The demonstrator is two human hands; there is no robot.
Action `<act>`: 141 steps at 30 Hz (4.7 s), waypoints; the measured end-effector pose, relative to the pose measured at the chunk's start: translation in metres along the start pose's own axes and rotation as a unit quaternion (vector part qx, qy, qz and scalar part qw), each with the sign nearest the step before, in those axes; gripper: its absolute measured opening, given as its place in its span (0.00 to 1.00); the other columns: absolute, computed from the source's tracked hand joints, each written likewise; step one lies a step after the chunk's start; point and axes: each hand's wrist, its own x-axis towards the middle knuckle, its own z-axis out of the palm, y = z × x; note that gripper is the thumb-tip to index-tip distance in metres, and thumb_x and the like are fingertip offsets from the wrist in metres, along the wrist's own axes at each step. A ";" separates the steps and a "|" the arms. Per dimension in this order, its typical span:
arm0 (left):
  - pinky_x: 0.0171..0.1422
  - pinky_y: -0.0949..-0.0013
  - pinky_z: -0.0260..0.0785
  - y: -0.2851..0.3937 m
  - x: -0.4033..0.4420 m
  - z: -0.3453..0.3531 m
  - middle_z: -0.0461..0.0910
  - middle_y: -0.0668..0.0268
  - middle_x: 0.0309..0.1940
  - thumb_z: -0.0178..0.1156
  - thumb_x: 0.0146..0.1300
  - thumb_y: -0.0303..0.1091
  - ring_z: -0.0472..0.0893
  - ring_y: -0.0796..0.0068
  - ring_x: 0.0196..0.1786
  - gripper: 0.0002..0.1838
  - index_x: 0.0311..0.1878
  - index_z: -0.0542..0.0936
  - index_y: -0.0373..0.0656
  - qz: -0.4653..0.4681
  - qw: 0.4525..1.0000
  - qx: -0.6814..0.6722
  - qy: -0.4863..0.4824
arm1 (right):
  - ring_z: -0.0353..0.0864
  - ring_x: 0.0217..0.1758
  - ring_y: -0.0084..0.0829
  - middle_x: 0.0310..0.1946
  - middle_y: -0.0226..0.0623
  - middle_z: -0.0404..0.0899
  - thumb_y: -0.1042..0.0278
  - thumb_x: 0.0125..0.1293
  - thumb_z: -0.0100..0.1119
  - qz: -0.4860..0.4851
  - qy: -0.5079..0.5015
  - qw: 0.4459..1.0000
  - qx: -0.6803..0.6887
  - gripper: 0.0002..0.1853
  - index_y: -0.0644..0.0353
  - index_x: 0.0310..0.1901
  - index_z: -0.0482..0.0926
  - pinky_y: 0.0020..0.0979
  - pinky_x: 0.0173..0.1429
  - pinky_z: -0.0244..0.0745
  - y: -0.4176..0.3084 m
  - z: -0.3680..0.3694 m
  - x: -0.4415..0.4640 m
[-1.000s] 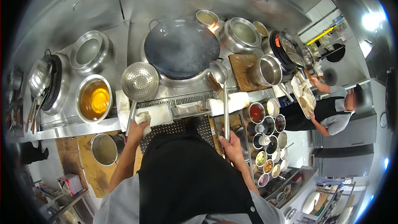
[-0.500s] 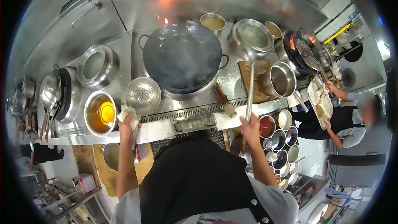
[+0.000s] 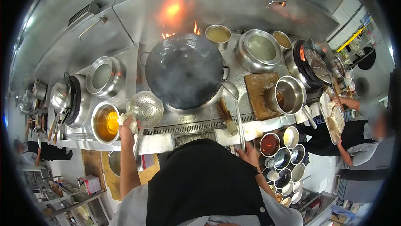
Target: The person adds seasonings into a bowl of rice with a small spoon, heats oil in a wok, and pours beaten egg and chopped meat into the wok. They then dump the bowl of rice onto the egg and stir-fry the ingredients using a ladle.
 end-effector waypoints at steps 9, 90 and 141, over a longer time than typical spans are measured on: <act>0.39 0.64 0.81 0.035 0.067 0.003 0.84 0.60 0.44 0.55 0.73 0.60 0.84 0.69 0.41 0.32 0.59 0.80 0.37 -0.027 0.990 0.130 -0.039 | 0.80 0.38 0.27 0.36 0.40 0.84 0.69 0.69 0.64 -0.097 0.059 0.990 0.081 0.18 0.68 0.58 0.78 0.33 0.46 0.76 -0.056 0.019 0.134; 0.55 0.53 0.79 -0.427 -0.316 -0.614 0.87 0.48 0.45 0.72 0.47 0.33 0.87 0.48 0.51 0.24 0.50 0.83 0.35 -0.258 0.906 0.228 0.247 | 0.86 0.46 0.55 0.41 0.57 0.85 0.61 0.61 0.67 -0.301 -0.209 0.872 -0.325 0.21 0.64 0.52 0.79 0.47 0.52 0.79 -0.266 0.530 -0.078; 0.40 0.61 0.77 -0.408 -0.282 -0.471 0.88 0.61 0.28 0.69 0.55 0.38 0.87 0.67 0.32 0.08 0.33 0.90 0.46 -0.192 0.858 0.473 -0.060 | 0.68 0.18 0.22 0.22 0.25 0.69 0.60 0.75 0.61 0.171 -0.184 0.889 0.383 0.12 0.58 0.48 0.74 0.27 0.21 0.62 -0.075 0.143 -0.152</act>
